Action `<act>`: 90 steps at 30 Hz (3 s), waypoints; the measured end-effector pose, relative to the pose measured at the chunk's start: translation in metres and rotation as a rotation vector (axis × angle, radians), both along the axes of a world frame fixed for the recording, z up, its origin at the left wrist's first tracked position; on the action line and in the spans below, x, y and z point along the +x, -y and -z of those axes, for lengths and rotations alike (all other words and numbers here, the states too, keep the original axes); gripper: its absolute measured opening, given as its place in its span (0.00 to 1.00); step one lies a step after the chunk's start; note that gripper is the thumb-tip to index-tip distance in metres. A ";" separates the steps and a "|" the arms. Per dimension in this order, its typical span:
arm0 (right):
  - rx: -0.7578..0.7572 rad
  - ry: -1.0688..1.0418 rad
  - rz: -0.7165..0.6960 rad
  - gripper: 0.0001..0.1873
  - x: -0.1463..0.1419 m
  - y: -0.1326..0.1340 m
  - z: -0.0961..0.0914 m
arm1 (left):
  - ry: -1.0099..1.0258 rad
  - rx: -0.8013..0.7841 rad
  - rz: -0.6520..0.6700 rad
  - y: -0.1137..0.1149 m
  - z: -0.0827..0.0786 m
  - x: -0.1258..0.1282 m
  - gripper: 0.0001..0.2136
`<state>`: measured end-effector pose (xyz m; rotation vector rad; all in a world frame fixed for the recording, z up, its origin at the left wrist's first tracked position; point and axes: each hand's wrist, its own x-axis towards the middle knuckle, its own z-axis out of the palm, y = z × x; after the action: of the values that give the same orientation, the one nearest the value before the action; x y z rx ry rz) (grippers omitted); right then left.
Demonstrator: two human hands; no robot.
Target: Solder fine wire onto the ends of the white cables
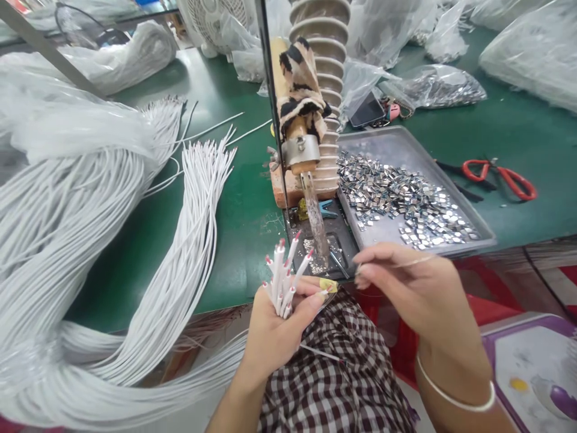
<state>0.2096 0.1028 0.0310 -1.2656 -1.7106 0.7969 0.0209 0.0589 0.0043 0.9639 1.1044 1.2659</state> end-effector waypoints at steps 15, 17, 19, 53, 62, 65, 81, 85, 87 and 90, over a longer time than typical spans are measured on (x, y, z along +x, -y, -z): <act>-0.084 -0.163 -0.009 0.07 -0.025 0.025 0.010 | -0.254 -0.008 0.099 0.002 -0.009 -0.003 0.09; 0.021 -0.138 0.011 0.08 -0.024 0.027 0.013 | -0.270 -0.007 0.096 0.002 -0.010 -0.003 0.09; 0.084 -0.142 0.036 0.12 -0.024 0.030 0.016 | -0.275 -0.008 0.084 0.002 -0.011 -0.003 0.10; 0.524 0.038 0.090 0.12 -0.029 0.027 0.004 | -0.258 -0.040 -0.049 -0.014 -0.038 -0.003 0.09; 0.520 -0.009 0.110 0.13 -0.036 0.020 0.002 | -0.105 -0.052 -0.053 -0.020 -0.033 -0.009 0.07; 0.511 -0.021 0.094 0.13 -0.035 0.022 0.002 | -0.068 -0.068 -0.032 -0.018 -0.029 -0.010 0.07; 0.079 -0.219 0.090 0.07 -0.022 0.034 0.015 | -0.191 0.033 0.122 0.007 -0.003 -0.021 0.15; 0.184 0.035 0.223 0.08 -0.009 0.039 0.012 | -0.108 -0.014 0.103 0.014 0.007 -0.033 0.19; 0.270 0.130 0.130 0.10 -0.014 0.042 0.008 | -0.142 -0.085 0.211 0.016 0.005 -0.033 0.18; 0.239 0.087 -0.191 0.09 -0.033 0.047 0.004 | -0.244 -0.046 0.355 0.017 -0.004 -0.027 0.13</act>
<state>0.1770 0.0559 0.0271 -0.9983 -1.9539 0.6308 -0.0060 0.0415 0.0080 1.2410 1.0838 0.8478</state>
